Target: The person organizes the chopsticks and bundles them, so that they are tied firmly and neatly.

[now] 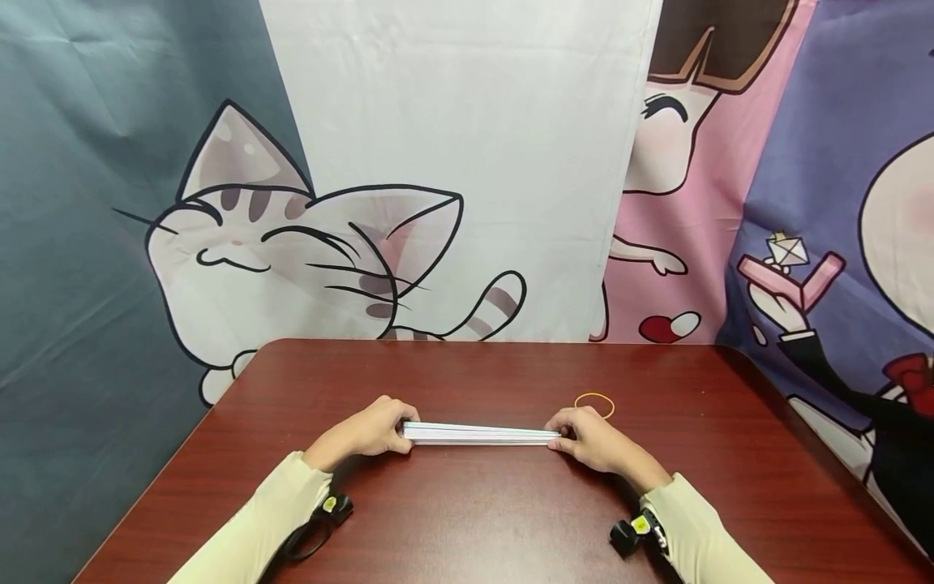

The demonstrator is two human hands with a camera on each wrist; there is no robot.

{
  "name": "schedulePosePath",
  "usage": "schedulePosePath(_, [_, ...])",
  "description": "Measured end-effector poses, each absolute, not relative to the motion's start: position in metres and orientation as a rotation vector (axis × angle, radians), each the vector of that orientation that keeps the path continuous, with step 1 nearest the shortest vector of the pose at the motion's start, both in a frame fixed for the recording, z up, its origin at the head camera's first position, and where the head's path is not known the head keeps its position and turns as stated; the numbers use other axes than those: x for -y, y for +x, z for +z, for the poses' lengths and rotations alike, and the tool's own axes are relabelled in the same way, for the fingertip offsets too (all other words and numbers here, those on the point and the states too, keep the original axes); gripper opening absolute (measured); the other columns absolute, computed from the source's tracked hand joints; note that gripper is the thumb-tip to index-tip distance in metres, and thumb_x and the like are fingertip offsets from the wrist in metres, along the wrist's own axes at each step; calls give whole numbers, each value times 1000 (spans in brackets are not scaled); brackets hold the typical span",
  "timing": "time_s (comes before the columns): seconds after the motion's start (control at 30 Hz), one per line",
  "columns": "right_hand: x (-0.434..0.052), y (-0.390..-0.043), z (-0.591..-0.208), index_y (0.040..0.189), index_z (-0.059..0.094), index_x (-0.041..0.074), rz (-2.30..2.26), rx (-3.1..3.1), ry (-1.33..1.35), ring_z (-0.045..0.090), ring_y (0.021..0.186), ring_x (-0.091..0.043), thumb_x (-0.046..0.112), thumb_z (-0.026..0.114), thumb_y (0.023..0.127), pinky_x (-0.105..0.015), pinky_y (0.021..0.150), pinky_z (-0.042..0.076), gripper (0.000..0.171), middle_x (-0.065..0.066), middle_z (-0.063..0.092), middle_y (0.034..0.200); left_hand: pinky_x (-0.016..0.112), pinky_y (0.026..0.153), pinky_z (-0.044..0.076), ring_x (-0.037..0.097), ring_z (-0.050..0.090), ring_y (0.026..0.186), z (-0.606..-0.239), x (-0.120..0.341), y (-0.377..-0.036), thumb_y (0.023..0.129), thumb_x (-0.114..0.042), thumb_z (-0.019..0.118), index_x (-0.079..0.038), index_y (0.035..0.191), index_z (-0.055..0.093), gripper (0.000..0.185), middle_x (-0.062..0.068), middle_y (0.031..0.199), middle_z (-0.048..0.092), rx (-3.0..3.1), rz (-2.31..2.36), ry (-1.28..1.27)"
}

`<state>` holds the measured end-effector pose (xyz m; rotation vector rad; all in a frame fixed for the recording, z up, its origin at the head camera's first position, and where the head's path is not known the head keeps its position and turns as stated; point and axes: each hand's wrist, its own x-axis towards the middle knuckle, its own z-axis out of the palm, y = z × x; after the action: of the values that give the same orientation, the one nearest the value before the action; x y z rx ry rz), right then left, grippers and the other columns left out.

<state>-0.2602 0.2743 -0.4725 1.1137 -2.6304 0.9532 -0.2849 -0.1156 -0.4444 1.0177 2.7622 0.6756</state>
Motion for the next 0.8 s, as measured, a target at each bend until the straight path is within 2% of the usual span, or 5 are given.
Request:
schedulePosePath(0.23, [-269,-256,-466,92,66,9,776,2644,1188,53,75,1,1,71,86,-24,65,48,11,10,62,83,23,60,41,8,45,66,-443,115,-286,71,-10,76,-13,81,67,14,-11,67,54,-2749,565,1071])
schedulePosePath(0.43, [-270,-257,-465,94,70,7,746,2614,1211,55,77,-2,1,74,84,-25,66,49,12,3,67,85,22,58,41,5,45,62,-442,117,-288,73,-9,75,-12,82,67,12,-10,68,54,-2731,596,1081])
schedulePosePath(0.67, [-272,-258,-465,94,73,10,829,2691,1148,51,72,1,1,75,82,-21,61,46,15,12,64,83,21,57,41,2,44,60,-445,119,-289,75,-11,77,-13,82,69,10,-11,67,55,-2724,653,1076])
schedulePosePath(0.8, [-272,-259,-467,95,72,11,899,2689,1149,52,73,1,1,74,83,-23,63,47,15,12,65,84,21,57,41,2,44,60,-444,120,-289,76,-11,76,-13,83,69,10,-11,67,56,-2724,650,1075])
